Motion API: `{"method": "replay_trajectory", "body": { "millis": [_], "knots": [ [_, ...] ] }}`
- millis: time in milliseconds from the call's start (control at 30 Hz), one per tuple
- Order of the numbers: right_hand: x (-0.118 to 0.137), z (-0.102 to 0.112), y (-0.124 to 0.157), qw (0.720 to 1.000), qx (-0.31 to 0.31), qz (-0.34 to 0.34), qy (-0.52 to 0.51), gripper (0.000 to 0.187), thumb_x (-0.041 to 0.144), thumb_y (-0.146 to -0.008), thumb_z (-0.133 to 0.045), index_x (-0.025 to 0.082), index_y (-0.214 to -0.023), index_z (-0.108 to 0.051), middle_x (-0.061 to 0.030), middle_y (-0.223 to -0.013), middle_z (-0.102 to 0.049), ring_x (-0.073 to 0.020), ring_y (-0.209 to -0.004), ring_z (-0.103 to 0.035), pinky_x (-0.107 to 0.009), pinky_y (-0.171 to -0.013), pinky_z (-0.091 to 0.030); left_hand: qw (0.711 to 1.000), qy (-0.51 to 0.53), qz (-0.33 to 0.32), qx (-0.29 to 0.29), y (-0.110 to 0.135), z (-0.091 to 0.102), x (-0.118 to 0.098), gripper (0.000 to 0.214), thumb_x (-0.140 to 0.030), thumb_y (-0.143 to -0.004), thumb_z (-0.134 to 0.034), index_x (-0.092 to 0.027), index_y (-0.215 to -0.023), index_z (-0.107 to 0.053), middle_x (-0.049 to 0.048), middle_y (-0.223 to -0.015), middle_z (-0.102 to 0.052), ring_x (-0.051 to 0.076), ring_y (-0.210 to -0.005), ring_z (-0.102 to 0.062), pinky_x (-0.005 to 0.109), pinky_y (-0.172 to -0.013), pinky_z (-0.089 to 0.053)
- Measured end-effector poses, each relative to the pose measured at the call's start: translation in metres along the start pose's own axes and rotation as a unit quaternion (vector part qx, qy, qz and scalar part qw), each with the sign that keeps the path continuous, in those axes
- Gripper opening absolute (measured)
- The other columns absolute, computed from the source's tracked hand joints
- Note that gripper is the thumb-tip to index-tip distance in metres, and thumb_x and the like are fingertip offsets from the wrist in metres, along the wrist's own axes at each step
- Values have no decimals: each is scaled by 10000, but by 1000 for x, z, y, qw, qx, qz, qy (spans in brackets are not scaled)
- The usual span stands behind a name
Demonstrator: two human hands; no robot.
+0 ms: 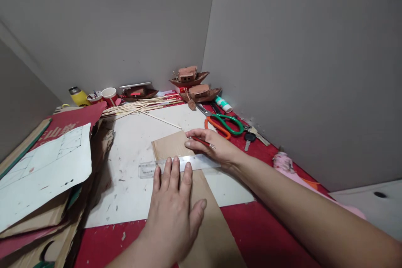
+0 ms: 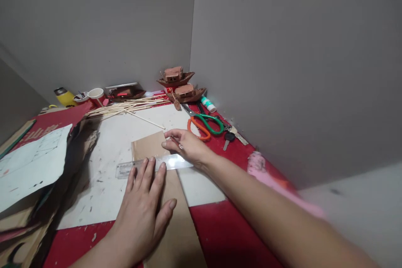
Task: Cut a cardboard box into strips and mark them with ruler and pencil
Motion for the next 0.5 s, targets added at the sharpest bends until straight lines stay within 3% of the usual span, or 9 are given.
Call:
{"method": "replay_trajectory", "body": {
  "millis": [100,233,333,500],
  "knots": [
    [8,0,6,999,17,42,-2,442,408,-620,-811,177,-938,-607,31,-735,-576,-96,-610,-482,-228,-572,-389,997,-18,-22,-66,5,6,-1,676,-438,-908,-465,-198,-1514,-284,174,-1574,-241,348,-1457,-189,612,-1137,-181],
    [23,6,17,996,12,87,0,365,417,-691,-775,196,-943,-629,11,-827,-603,-108,-673,-519,-209,-570,-413,982,-52,-74,-165,11,8,2,740,-403,-873,-516,-219,-1531,-230,126,-1574,-263,305,-1467,-181,528,-1176,24],
    [35,7,28,992,20,125,-15,329,407,-731,-752,218,-973,-632,-6,-864,-636,-132,-701,-559,-224,-581,-437,972,-63,-94,-206,14,6,4,801,-403,-863,-528,-251,-1549,-142,93,-1557,-305,291,-1451,-238,465,-1167,131],
    [51,3,47,986,19,164,-36,352,411,-737,-754,225,-1009,-630,-35,-913,-667,-154,-721,-598,-254,-621,-479,971,-43,-44,-232,18,2,-2,802,-447,-893,-527,-351,-1537,-58,74,-1475,-450,307,-1396,-356,519,-1181,42]
  ]
}}
Point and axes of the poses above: each hand's wrist, its own y-axis away from the middle knuckle, its own z-axis out of the back of the hand, x = y × z, the point moved 3 cm from there along -y, towards the middle knuckle
